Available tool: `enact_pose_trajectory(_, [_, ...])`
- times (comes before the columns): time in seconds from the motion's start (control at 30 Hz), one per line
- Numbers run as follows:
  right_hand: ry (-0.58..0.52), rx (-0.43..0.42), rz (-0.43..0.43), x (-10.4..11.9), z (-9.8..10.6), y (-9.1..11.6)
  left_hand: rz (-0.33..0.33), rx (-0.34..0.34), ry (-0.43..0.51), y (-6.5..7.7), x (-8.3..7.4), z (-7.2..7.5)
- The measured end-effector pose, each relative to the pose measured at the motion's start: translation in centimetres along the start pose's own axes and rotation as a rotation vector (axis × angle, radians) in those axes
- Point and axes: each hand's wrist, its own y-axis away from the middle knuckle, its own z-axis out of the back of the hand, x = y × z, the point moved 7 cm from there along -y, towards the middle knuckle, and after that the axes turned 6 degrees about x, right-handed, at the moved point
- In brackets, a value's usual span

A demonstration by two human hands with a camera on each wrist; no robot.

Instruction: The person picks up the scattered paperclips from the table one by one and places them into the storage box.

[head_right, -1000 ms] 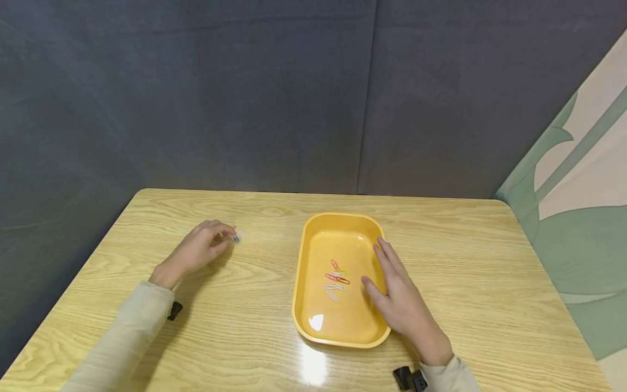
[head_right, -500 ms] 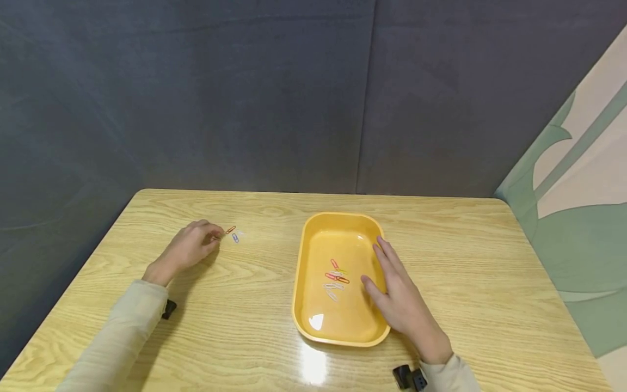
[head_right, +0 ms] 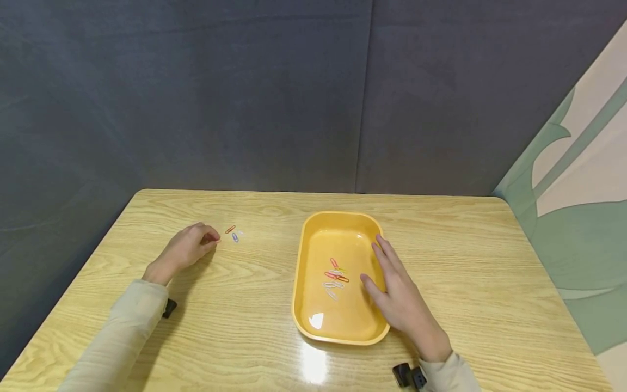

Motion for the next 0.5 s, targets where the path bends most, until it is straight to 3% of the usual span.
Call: enact_pose_trajectory(0.5, [0.001,0.006,-0.006,-0.10,-0.06,-0.03,0.069,0.070,0.108,0.04,0.62,-0.54])
